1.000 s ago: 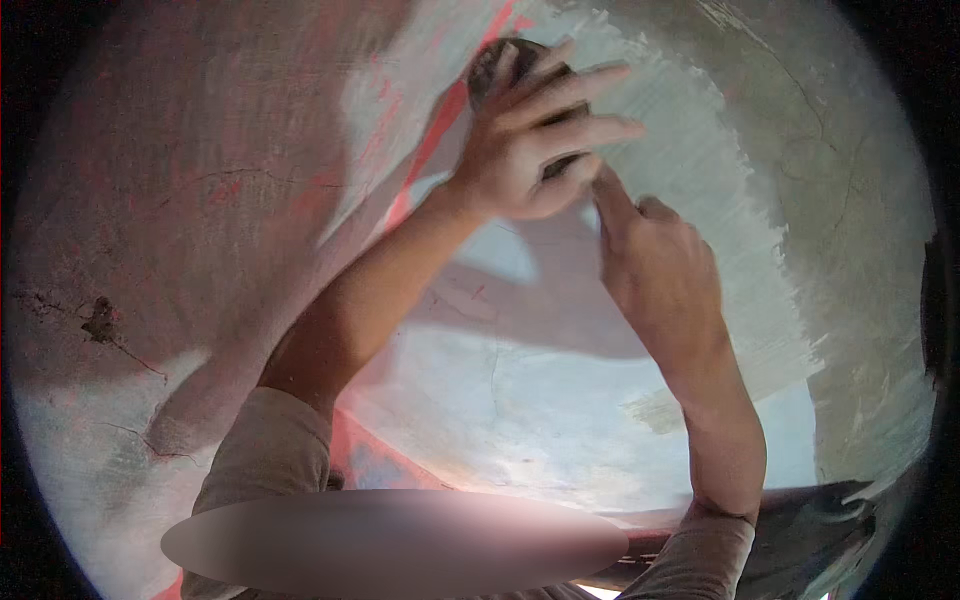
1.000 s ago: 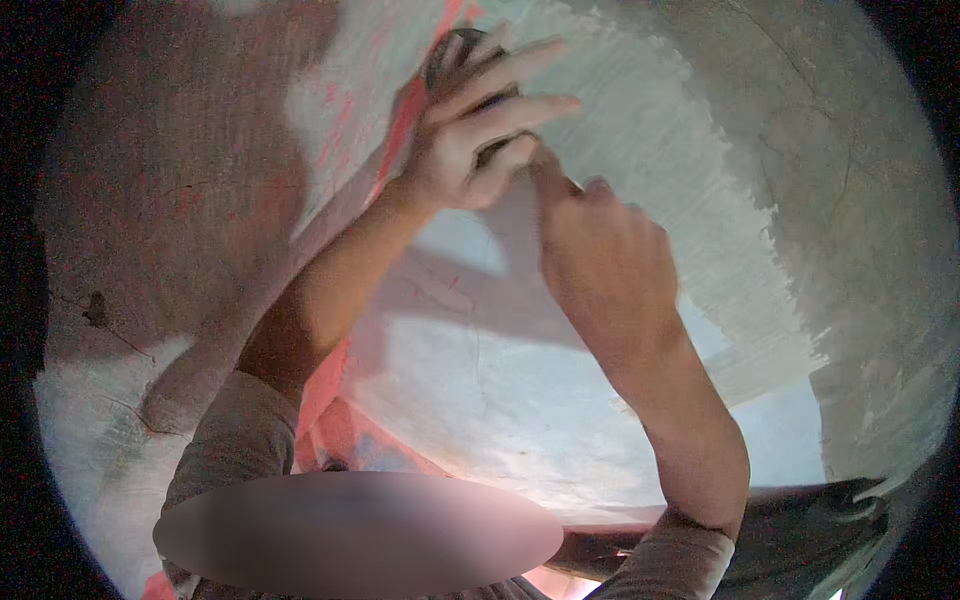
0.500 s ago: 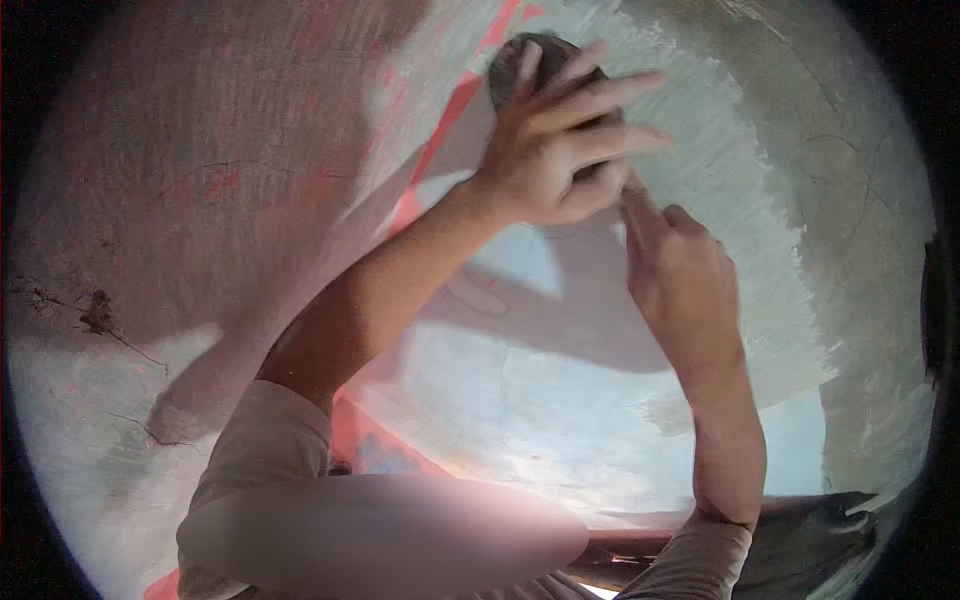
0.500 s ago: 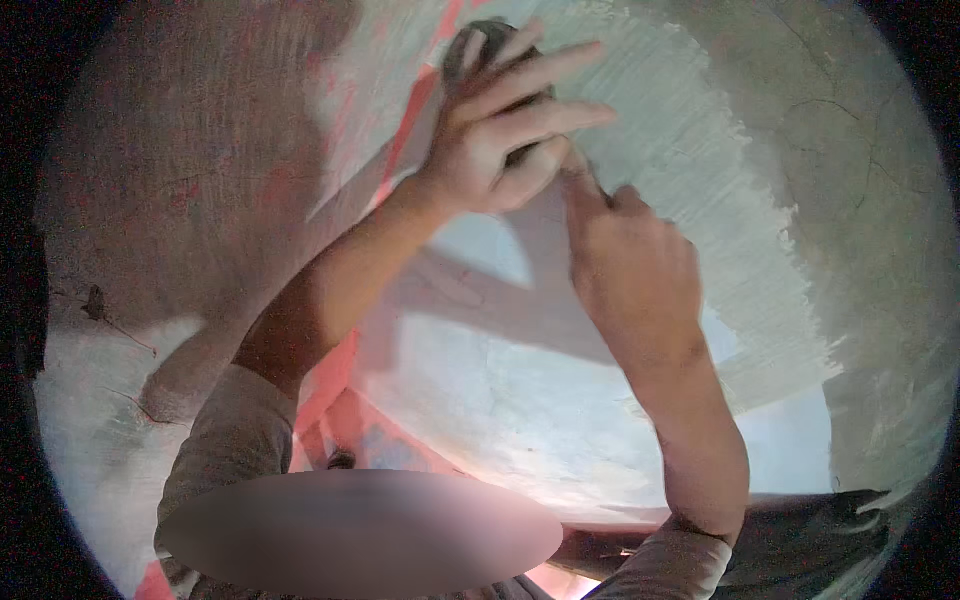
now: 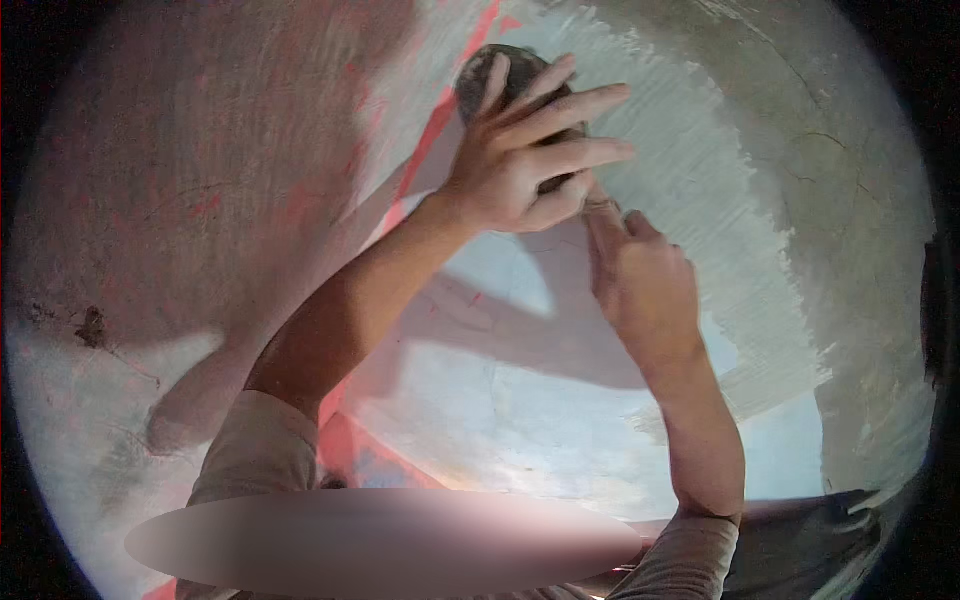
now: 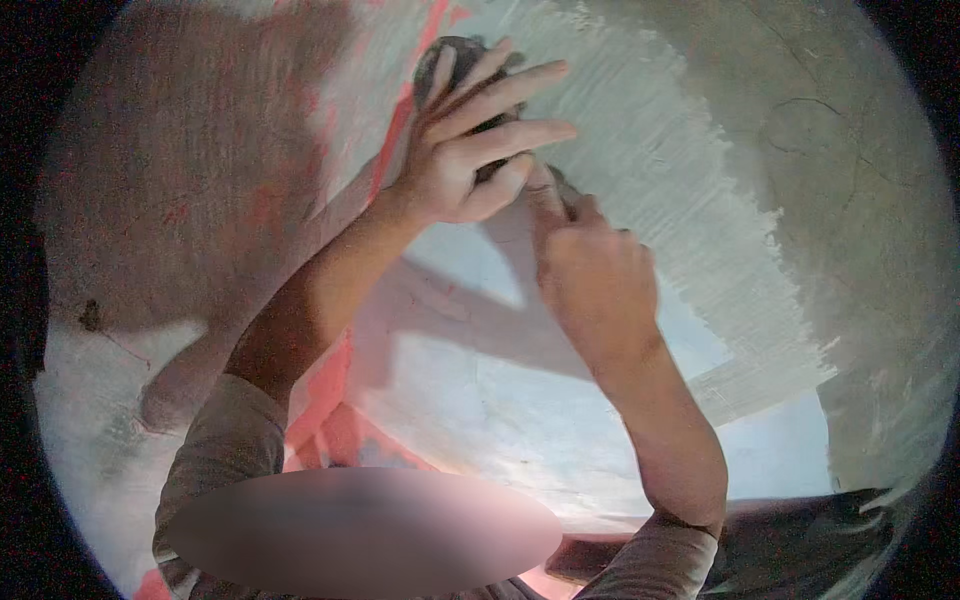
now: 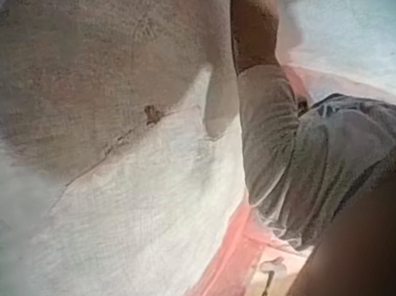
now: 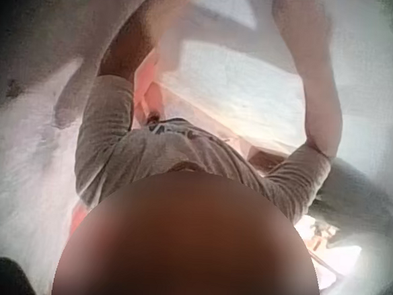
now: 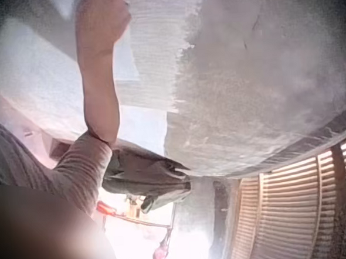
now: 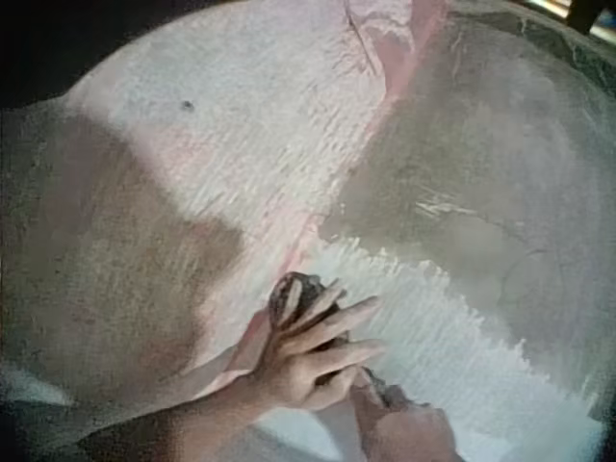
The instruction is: The person applies plaster to a damaged area of a wall using a putty knife, smoothing it over with the knife.
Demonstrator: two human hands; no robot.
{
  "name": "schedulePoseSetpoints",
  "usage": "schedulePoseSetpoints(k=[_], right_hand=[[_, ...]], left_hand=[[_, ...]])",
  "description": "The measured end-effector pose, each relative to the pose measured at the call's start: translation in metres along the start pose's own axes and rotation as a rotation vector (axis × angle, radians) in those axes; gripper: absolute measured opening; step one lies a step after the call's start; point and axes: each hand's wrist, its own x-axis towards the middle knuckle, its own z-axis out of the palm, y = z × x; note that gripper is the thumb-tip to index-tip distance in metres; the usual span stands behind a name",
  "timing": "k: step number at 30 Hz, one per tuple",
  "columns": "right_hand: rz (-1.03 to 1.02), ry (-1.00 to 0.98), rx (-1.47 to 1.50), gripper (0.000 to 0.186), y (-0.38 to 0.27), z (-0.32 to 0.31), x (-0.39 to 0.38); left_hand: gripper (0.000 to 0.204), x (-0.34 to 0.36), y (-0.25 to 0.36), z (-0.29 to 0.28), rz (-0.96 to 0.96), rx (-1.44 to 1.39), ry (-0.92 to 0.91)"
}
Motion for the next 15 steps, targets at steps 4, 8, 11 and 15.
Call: schedulePoseSetpoints(k=[4,8,11,15], right_hand=[[0.057,-0.053,0.004,0.061,-0.006,-0.002,0.003],[0.065,-0.082,-0.029,0.056,0.003,-0.024,-0.002],[0.107,-0.097,-0.003,0.053,0.003,-0.024,-0.009],[0.035,0.046,-0.088,0.051,0.003,-0.007,-0.008]], left_hand=[[0.041,0.003,-0.009,-0.008,0.036,-0.070,0.045],[0.039,0.008,0.014,0.008,-0.055,-0.087,0.094],[0.039,0.007,0.011,0.008,-0.022,-0.081,0.093],[0.042,0.005,0.011,0.009,-0.028,-0.096,0.082]])
